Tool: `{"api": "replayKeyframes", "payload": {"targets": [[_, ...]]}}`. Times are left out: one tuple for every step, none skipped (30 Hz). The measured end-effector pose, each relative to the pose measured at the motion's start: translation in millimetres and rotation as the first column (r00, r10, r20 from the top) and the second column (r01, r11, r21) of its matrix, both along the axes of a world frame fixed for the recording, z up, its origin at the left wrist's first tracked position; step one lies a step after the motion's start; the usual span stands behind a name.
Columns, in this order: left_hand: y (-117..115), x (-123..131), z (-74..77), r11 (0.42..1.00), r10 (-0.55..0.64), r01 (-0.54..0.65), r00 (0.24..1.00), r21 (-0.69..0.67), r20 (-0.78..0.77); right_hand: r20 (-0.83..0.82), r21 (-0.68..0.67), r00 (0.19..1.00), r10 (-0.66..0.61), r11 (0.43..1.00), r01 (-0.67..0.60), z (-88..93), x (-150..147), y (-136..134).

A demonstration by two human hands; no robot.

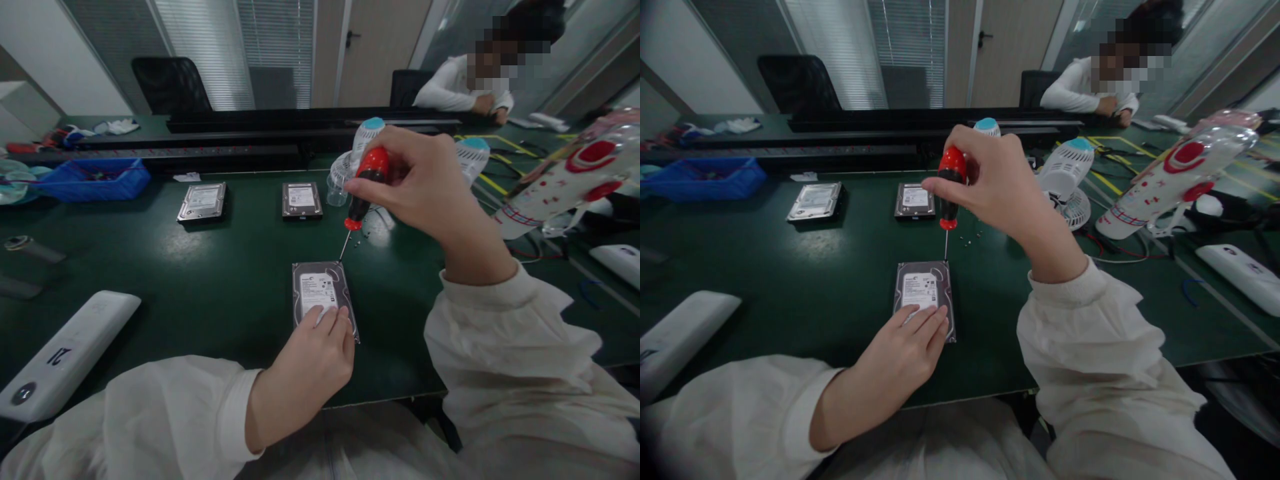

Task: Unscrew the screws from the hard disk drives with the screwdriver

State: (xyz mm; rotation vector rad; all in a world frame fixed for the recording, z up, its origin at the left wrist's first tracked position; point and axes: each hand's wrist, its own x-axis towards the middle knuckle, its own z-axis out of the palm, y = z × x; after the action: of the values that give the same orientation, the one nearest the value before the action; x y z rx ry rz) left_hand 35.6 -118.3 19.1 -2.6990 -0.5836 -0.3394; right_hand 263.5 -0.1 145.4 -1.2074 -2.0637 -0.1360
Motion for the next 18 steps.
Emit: {"api": "replayKeyframes", "payload": {"targets": [[0,0,0.2,1.000,0.001,-0.001,1.000,-0.004,0.000,0.008,0.002,1.000,0.001,1.000,-0.001,2.2,-2,0],[0,0,0.4,1.000,-0.003,0.003,1.000,-0.011,-0.003,0.025,-0.014,1.000,0.017,1.000,-0.016,4.7,-3,-1],[0,-1,0.7,1.000,-0.008,0.008,1.000,-0.018,-0.007,0.047,-0.040,0.998,0.039,0.999,-0.037,7.3,-3,-2],[1,-1,0.9,1.000,-0.013,0.013,1.000,-0.021,-0.009,0.073,-0.066,0.996,0.058,0.996,-0.053,9.9,-3,-2],[1,-1,1.0,1.000,-0.017,0.017,1.000,-0.023,-0.012,0.103,-0.082,0.992,0.067,0.995,-0.059,12.3,-3,-3],[1,-1,1.0,1.000,-0.020,0.020,1.000,-0.022,-0.012,0.136,-0.080,0.989,0.056,0.996,-0.046,14.5,-3,-4],[1,-2,0.9,1.000,-0.020,0.020,1.000,-0.018,-0.012,0.170,-0.063,0.985,0.025,0.998,-0.015,16.4,-4,-4],[1,-2,0.6,1.000,-0.017,0.017,1.000,-0.014,-0.009,0.201,-0.029,0.979,-0.017,0.999,0.023,17.9,-4,-4],[1,-1,0.4,1.000,-0.016,0.015,1.000,-0.010,-0.006,0.226,0.004,0.972,-0.060,0.998,0.060,19.2,-4,-4],[1,-1,0.2,1.000,-0.015,0.015,1.000,-0.008,-0.003,0.241,0.028,0.966,-0.088,0.996,0.084,20.3,-4,-4],[1,-1,0.1,1.000,-0.012,0.012,1.000,-0.007,0.001,0.246,0.039,0.965,-0.091,0.996,0.084,21.3,-3,-3],[0,-1,0.0,1.000,-0.006,0.006,1.000,-0.006,0.006,0.245,0.034,0.967,-0.068,0.997,0.062,22.1,-3,-3],[0,-1,0.0,1.000,-0.001,0.001,1.000,-0.005,0.012,0.242,0.015,0.970,-0.031,1.000,0.028,22.8,-3,-2],[-1,-2,0.0,1.000,0.002,-0.002,1.000,-0.003,0.017,0.240,-0.007,0.971,0.006,1.000,-0.005,23.2,-2,-2],[-1,-2,-0.1,1.000,0.005,-0.005,1.000,-0.001,0.020,0.241,-0.028,0.970,0.034,0.999,-0.028,23.2,-2,-1],[-2,-2,-0.2,1.000,0.007,-0.007,1.000,0.002,0.022,0.245,-0.041,0.968,0.051,0.998,-0.042,22.8,-2,-1],[-2,-2,-0.3,1.000,0.007,-0.007,1.000,0.005,0.023,0.245,-0.045,0.968,0.058,0.998,-0.049,21.9,-1,1],[-2,-2,-0.4,1.000,0.007,-0.007,1.000,0.008,0.019,0.243,-0.043,0.968,0.063,0.998,-0.054,20.6,-1,2]]}}
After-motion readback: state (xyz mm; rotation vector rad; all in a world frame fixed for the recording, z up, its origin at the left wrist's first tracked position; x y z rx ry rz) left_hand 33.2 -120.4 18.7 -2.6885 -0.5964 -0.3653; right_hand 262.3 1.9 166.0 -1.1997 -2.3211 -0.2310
